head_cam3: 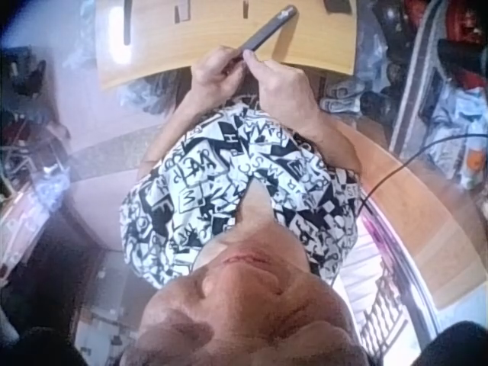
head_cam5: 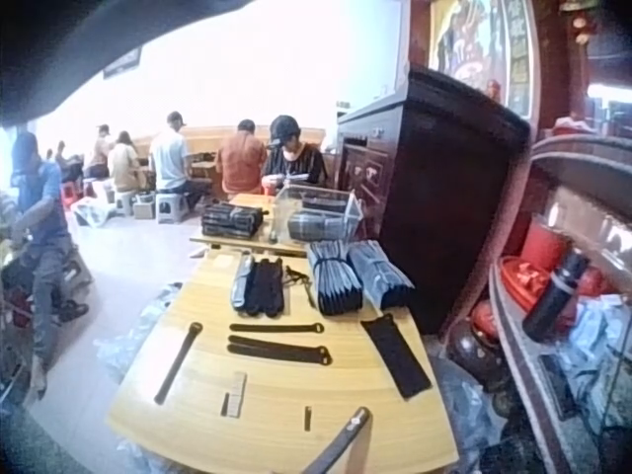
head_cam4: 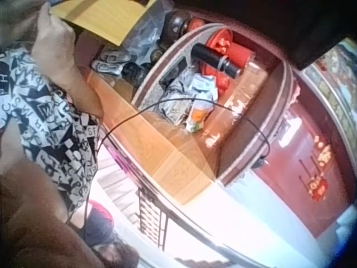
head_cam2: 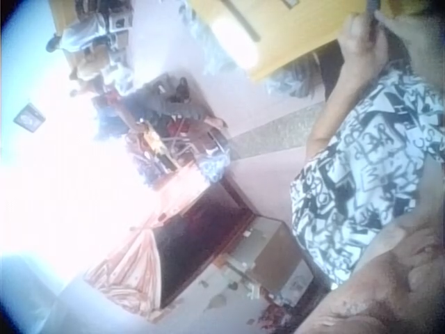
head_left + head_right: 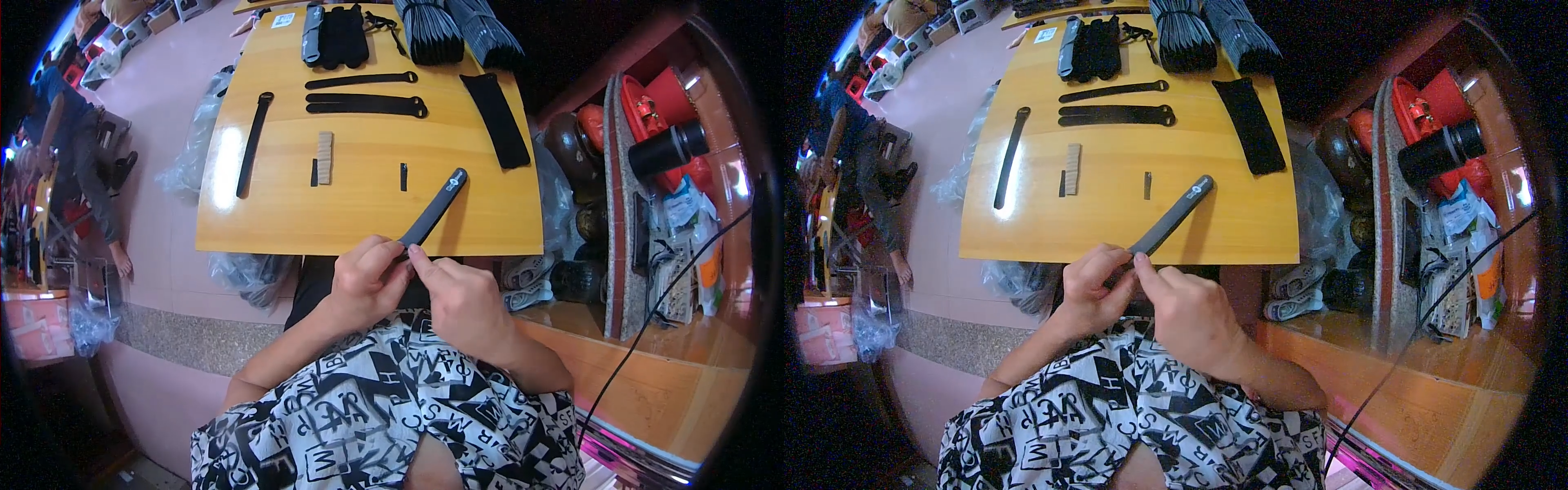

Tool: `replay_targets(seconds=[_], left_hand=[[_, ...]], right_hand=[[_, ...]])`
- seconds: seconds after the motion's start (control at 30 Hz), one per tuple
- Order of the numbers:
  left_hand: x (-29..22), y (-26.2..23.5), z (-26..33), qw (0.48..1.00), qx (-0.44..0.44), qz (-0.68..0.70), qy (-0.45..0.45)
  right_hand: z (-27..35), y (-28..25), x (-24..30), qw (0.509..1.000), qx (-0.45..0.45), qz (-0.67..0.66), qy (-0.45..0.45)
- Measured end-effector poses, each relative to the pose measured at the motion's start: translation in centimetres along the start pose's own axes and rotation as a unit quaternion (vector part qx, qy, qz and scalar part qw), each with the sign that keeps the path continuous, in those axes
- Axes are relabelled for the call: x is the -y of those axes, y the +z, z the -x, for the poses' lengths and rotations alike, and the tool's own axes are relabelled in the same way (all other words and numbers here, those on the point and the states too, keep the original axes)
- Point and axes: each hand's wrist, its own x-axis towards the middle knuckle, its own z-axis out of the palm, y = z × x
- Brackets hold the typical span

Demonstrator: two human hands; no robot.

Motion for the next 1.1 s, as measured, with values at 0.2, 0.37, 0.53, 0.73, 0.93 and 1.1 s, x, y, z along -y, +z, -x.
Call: replay_targets(seconds=[0.2,0.37,0.53,0.73,0.93,1.1], left_hand=[[1.1,0.5,0.0,0.999,0.002,-0.006,0.043],[1.7,0.5,-0.3,0.999,-0.008,-0.016,0.051],[2.4,0.2,-0.1,0.998,0.002,-0.033,0.050],[2.4,0.3,-0.6,0.999,-0.012,-0.022,0.048],[3.1,0.2,0.0,0.997,-0.023,-0.031,0.063],[3.1,0.1,0.0,0.997,-0.025,-0.044,0.064]], right_hand=[[-0.3,-0.7,0.9,0.994,0.051,0.089,0.035],[-1.1,0.2,-0.9,0.999,0.043,0.010,0.032],[-1.0,1.5,-0.1,0.997,0.064,0.028,0.045],[-1.6,1.9,-0.3,0.993,0.022,0.107,0.038],[-2.0,1.6,-0.5,0.998,0.043,-0.028,0.033],[-2.4,1.4,0.2,0.992,0.091,0.068,0.056]])
